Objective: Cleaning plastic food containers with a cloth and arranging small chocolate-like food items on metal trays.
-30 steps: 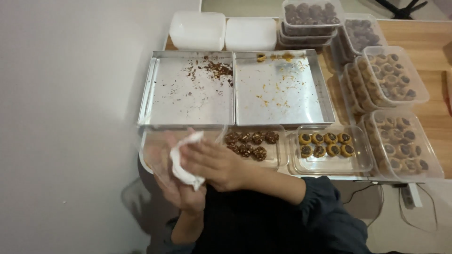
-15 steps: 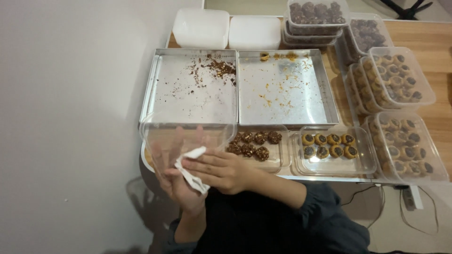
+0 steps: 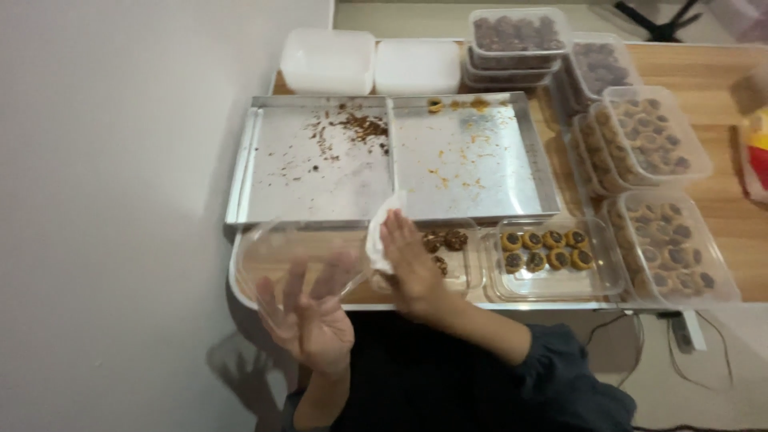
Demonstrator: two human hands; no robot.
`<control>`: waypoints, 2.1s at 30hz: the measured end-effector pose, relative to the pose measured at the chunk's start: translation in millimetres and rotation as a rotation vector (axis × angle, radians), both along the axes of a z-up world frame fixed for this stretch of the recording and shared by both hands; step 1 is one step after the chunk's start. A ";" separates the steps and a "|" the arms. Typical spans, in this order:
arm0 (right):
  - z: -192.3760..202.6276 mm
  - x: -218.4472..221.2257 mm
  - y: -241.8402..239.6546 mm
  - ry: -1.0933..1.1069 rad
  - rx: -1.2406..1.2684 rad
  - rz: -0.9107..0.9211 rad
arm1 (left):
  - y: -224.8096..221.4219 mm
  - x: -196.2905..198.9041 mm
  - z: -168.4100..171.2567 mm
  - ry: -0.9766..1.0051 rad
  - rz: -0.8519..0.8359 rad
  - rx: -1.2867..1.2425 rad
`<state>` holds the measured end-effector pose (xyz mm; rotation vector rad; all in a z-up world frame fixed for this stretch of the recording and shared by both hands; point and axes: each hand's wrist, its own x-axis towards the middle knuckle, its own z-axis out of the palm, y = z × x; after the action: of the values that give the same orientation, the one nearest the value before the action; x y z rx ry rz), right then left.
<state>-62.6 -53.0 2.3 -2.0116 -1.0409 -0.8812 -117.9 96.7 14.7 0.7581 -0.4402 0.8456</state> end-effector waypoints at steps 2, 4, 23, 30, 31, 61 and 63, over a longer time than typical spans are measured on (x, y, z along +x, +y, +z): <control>-7.1 -6.9 6.8 0.133 -0.048 -0.011 | -10.6 -1.2 -12.5 0.055 0.121 0.070; -10.9 -9.2 14.6 0.066 0.056 0.130 | -16.3 -4.9 -23.0 0.046 0.085 0.114; 7.1 16.9 2.4 -0.012 0.111 0.177 | 35.8 37.3 -475.4 -0.316 -1.025 -0.587; -10.7 -0.5 -0.2 -0.349 -0.130 0.308 | 7.0 13.8 -381.4 -0.093 -0.431 -0.153; -2.8 -1.4 -0.7 -0.347 -0.182 0.343 | 10.6 7.9 -353.4 -0.043 -0.293 -0.049; 20.9 6.2 -15.3 0.216 0.068 0.102 | -10.0 -6.0 -180.5 0.456 0.655 0.354; 17.3 3.0 -17.8 0.195 0.083 0.118 | -20.1 0.6 -93.8 0.272 0.337 0.100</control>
<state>-59.6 -70.8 19.6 -1.9034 -0.9857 -0.6417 -117.3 76.6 -79.1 1.0434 -0.1120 1.0211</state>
